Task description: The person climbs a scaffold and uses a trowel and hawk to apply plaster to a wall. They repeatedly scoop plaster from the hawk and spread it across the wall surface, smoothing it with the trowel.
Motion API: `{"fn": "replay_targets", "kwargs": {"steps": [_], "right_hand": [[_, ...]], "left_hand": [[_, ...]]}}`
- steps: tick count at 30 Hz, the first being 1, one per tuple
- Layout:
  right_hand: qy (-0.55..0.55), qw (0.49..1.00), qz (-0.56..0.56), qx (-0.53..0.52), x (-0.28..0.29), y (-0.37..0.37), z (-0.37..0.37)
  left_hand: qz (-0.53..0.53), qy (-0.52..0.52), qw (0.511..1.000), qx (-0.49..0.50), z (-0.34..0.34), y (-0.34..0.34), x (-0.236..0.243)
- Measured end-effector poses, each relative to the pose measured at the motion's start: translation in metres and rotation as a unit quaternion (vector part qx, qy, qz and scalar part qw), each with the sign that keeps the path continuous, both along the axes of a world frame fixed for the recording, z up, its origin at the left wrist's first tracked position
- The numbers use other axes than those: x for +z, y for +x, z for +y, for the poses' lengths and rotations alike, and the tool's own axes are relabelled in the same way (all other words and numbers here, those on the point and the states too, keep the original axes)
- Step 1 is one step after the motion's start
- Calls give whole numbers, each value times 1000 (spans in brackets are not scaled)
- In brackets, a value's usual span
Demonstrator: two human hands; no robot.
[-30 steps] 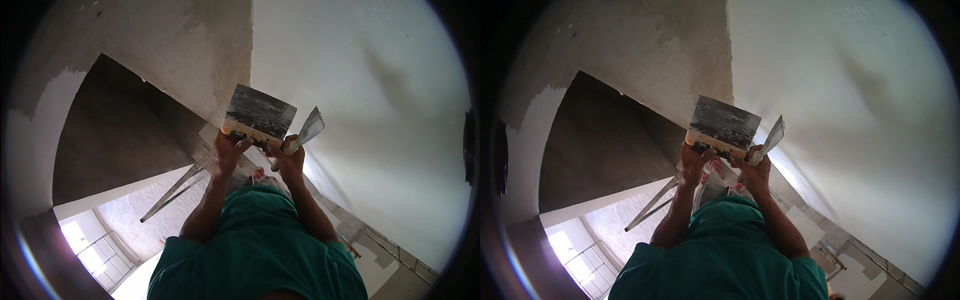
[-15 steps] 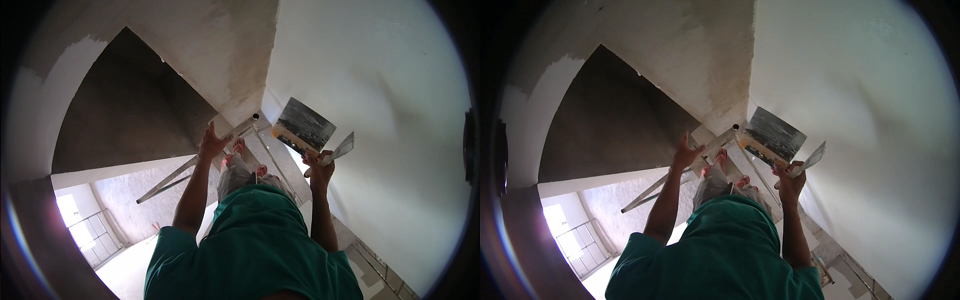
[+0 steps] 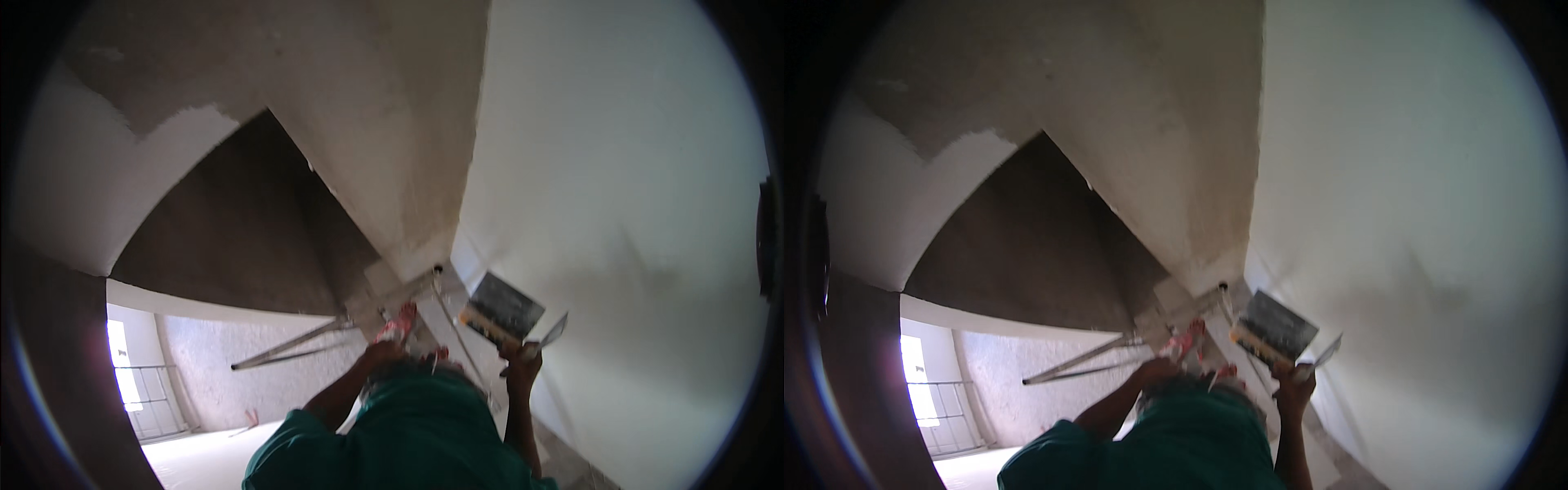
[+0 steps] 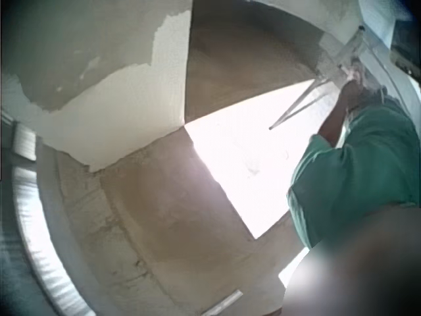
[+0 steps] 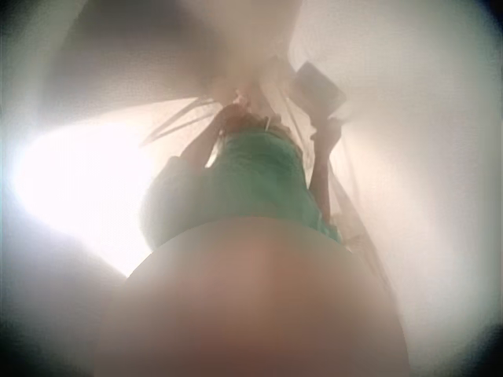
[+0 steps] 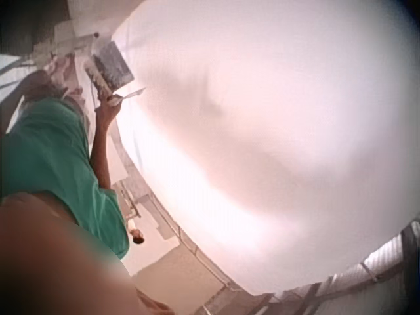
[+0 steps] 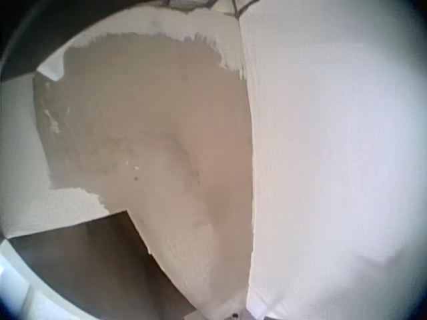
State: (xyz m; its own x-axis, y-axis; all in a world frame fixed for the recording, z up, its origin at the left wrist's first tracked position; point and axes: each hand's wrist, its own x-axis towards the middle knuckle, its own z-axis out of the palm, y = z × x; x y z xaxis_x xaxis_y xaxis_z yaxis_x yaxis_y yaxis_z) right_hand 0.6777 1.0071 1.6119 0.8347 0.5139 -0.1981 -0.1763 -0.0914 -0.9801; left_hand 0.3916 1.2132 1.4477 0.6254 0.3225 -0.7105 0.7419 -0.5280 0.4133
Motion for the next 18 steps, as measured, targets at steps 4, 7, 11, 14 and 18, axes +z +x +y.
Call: {"fn": "replay_targets", "kwargs": {"steps": [4, 7, 11, 14, 18], "right_hand": [[2, 998, 58, -4, 7, 3, 1], [12, 997, 69, 39, 7, 7, 1], [13, 997, 65, 48, 23, 3, 3], [6, 995, 79, 68, 42, -2, 7], [-2, 992, 60, 111, 73, -3, -1]], "left_hand": [[-70, 36, 994, 73, 15, -23, 72], [0, 63, 939, 339, 24, -46, 113], [4, -179, 876, 448, 23, -63, 164], [-28, -311, 838, 447, 16, -78, 144], [-62, -421, 798, 427, 20, -83, 106]]}}
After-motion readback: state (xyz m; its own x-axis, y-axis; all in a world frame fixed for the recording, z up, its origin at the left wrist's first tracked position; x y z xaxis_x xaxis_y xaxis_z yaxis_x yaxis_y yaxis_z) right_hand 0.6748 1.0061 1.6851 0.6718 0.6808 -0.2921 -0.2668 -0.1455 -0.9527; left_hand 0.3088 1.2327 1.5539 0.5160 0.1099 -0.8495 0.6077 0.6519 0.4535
